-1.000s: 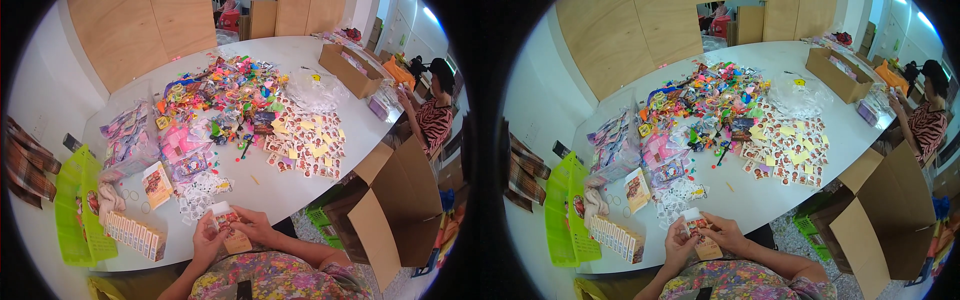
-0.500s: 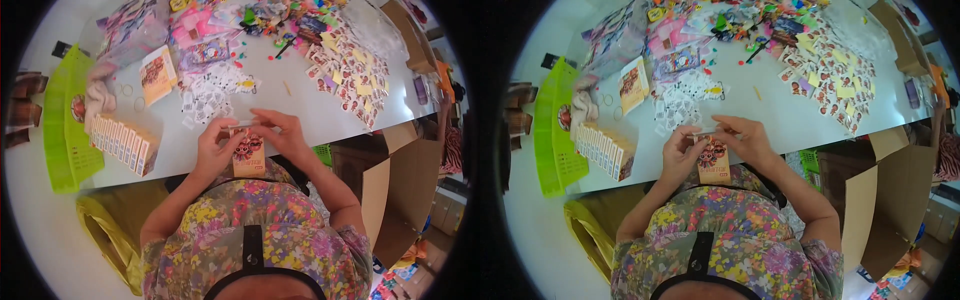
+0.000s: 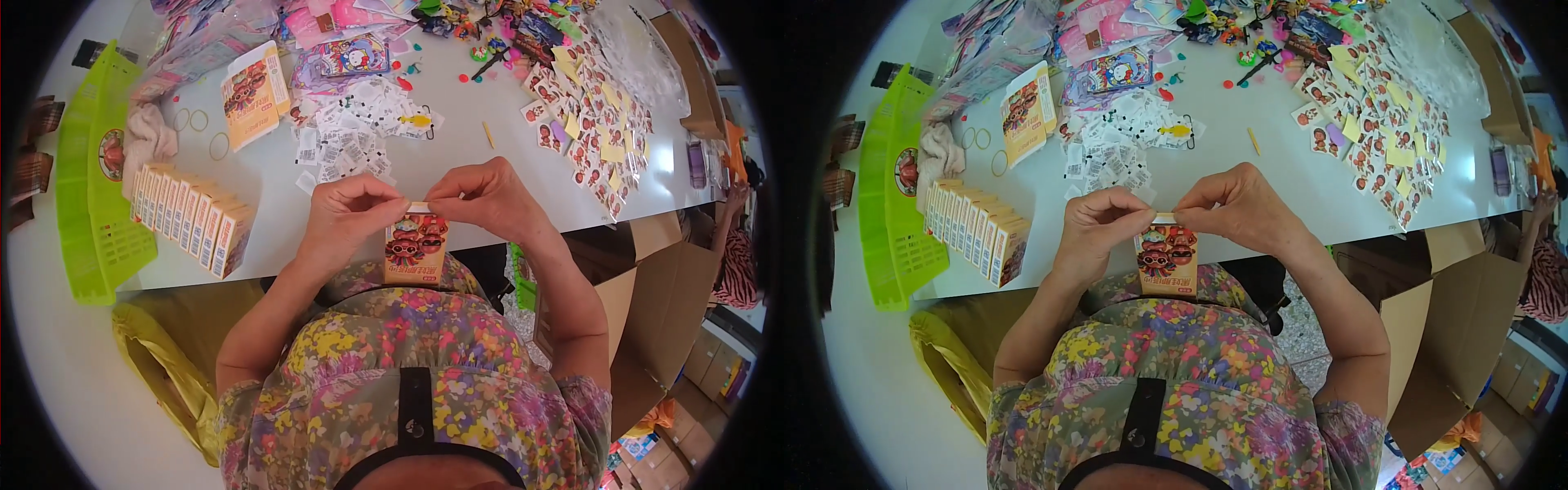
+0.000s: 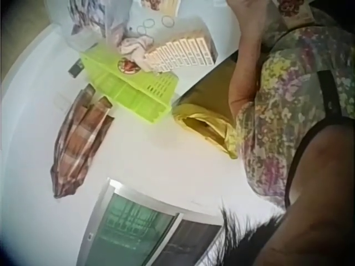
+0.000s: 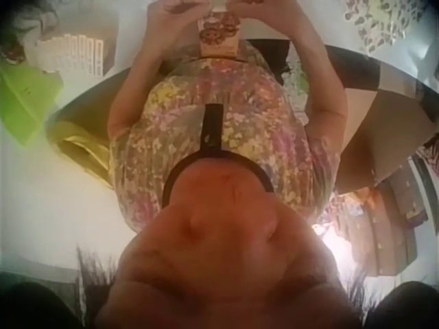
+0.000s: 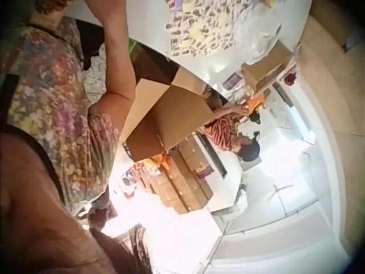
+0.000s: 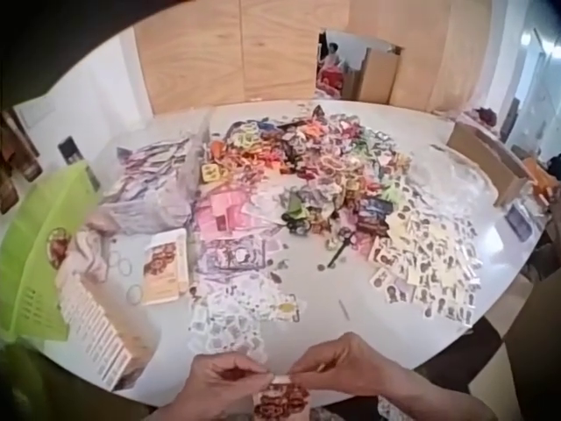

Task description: Assembling small cardboard boxes and filling them with small toys, stickers, and rubber bands.

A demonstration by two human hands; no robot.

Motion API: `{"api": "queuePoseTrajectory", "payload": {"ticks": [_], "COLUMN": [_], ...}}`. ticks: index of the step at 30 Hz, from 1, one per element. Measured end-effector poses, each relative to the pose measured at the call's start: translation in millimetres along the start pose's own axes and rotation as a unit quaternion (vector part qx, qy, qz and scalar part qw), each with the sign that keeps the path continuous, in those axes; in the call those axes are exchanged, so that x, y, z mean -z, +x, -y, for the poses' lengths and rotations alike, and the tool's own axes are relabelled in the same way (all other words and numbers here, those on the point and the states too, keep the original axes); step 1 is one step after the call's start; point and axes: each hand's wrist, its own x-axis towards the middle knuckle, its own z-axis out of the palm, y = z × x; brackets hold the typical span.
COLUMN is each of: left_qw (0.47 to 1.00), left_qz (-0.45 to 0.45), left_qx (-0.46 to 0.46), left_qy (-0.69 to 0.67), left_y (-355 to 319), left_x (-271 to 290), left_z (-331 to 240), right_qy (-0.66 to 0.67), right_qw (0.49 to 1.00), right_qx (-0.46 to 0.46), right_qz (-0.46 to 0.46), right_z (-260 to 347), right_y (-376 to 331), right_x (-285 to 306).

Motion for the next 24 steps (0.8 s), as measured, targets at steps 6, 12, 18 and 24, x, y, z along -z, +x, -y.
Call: {"api": "queuePoseTrajectory", "payload": {"ticks": [6,12,18,24], "left_qw": [0.986,0.974,0.985,0.954], "left_qz": [0.073,0.166,0.121,0.058], "left_qx": [-0.096,-0.100,-0.121,-0.180], "left_qy": [0.116,0.116,-0.020,-0.231], "left_y": [-4,-10,4,7], "left_x": [4,5,0,-18], "left_z": [5,20,26,27], "right_qy": [-0.080,-0.291,0.227,0.272], "right_qw": [0.992,0.921,0.934,0.960], "right_qx": [0.095,0.232,0.106,-0.033], "right_qz": [-0.025,-0.117,-0.256,-0.053], "right_z": [-3,-32,-48,-22], "right_y": [-23,-49,-38,-12], "right_x": [-10,-36,-17,-40]}}
